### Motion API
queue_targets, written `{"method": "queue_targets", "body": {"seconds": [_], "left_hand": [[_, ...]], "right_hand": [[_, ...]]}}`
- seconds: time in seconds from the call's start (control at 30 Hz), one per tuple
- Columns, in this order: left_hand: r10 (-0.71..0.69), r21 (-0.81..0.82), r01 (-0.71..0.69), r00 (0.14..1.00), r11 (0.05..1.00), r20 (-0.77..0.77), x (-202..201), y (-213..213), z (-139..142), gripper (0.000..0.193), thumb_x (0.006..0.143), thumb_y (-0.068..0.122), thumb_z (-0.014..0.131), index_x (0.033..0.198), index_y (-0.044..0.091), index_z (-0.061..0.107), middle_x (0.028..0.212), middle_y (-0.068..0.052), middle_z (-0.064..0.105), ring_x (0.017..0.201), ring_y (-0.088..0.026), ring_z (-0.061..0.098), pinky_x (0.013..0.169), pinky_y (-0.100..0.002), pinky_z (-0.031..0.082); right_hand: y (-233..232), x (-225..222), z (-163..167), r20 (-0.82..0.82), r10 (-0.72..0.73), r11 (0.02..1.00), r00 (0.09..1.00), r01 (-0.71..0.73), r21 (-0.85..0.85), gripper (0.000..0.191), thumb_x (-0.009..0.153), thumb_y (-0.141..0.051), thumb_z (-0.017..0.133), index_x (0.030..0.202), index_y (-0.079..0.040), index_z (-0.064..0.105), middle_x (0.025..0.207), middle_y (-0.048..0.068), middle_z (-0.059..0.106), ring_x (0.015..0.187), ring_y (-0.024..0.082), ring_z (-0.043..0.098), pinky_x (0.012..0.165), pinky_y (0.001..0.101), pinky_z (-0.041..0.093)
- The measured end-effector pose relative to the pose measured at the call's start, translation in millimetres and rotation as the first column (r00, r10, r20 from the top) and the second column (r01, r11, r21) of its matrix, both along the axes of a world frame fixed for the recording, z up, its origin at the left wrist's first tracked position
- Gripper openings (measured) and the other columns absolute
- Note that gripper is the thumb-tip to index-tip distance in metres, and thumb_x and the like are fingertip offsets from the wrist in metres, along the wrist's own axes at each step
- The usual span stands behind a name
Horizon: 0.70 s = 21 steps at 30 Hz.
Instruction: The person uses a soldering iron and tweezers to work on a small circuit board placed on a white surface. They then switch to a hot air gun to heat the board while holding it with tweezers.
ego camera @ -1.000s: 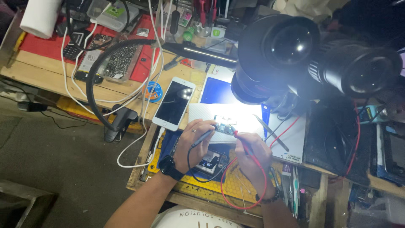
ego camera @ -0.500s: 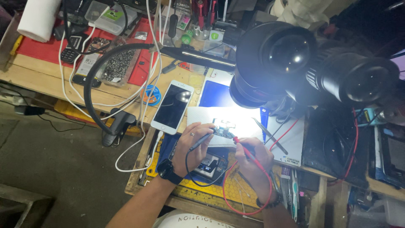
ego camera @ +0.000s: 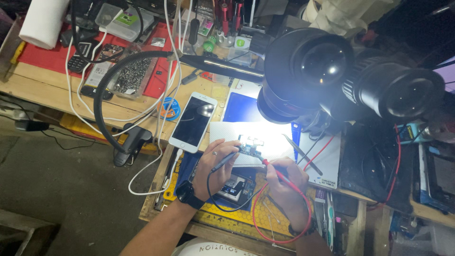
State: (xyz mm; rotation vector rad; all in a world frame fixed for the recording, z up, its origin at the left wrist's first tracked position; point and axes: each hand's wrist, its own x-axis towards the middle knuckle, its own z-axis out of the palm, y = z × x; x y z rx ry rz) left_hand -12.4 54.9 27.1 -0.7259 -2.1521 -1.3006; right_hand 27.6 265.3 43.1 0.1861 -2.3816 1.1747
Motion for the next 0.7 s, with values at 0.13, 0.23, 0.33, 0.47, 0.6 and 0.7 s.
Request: {"method": "queue_targets", "body": {"seconds": [0.13,0.23,0.33,0.47,0.6,0.7], "left_hand": [[-0.01,0.012,0.01,1.0,1.0,0.002,0.0,-0.7,-0.4,0.015,0.101,0.006,0.063,0.115,0.007,0.056,0.117,-0.011,0.074,0.108,-0.026,0.074,0.108,-0.046,0.052],[-0.014,0.016,0.014,1.0,1.0,0.008,0.5,-1.7,0.4,0.016,0.101,0.005,0.063,0.115,0.007,0.056,0.117,-0.011,0.074,0.109,-0.027,0.074,0.108,-0.046,0.051],[-0.017,0.019,0.017,1.0,1.0,0.017,1.4,-1.5,1.2,0.016,0.101,0.005,0.063,0.115,0.007,0.055,0.117,-0.011,0.074,0.109,-0.027,0.074,0.108,-0.046,0.051],[-0.019,0.043,0.018,1.0,0.999,0.018,0.6,-0.6,2.0,0.017,0.1,0.005,0.064,0.115,0.006,0.055,0.117,-0.011,0.074,0.11,-0.028,0.074,0.109,-0.046,0.052],[-0.03,0.049,0.029,0.999,0.998,0.022,1.2,-1.2,1.8,0.017,0.1,0.005,0.064,0.115,0.006,0.055,0.117,-0.011,0.073,0.11,-0.028,0.073,0.109,-0.046,0.052],[-0.017,0.038,0.017,1.0,0.999,-0.001,0.9,0.1,1.0,0.017,0.1,0.005,0.064,0.114,0.007,0.055,0.117,-0.011,0.073,0.111,-0.028,0.073,0.109,-0.047,0.051]], "right_hand": [[1.2,-0.3,0.4,-0.028,0.034,0.999,0.999,-0.034,0.016,0.01,0.086,-0.001,0.072,0.091,-0.005,0.064,0.074,0.005,0.068,0.059,0.014,0.064,0.055,0.0296,0.049],[1.7,-0.2,0.8,-0.037,0.059,0.998,0.998,-0.058,0.014,0.01,0.086,-0.001,0.072,0.092,-0.005,0.064,0.075,0.005,0.069,0.06,0.014,0.066,0.056,0.0295,0.05],[0.0,0.2,1.9,-0.056,0.069,0.998,0.996,-0.068,0.012,0.012,0.087,-0.003,0.073,0.094,-0.005,0.064,0.078,0.006,0.07,0.063,0.014,0.067,0.057,0.0296,0.051],[-5.9,-1.3,5.0,-0.026,0.064,0.998,0.998,-0.064,-0.009,0.014,0.088,-0.005,0.076,0.098,-0.005,0.067,0.079,0.006,0.072,0.064,0.013,0.069,0.056,0.0271,0.053],[-8.9,-2.9,11.0,-0.067,0.107,0.994,0.992,-0.107,0.007,0.016,0.088,-0.004,0.078,0.101,-0.006,0.069,0.081,0.006,0.074,0.066,0.01,0.071,0.056,0.0243,0.053],[-9.4,-2.3,14.8,-0.061,0.126,0.992,0.99,-0.128,-0.018,0.016,0.087,-0.002,0.078,0.101,-0.005,0.069,0.082,0.006,0.074,0.066,0.01,0.07,0.056,0.0241,0.053]]}}
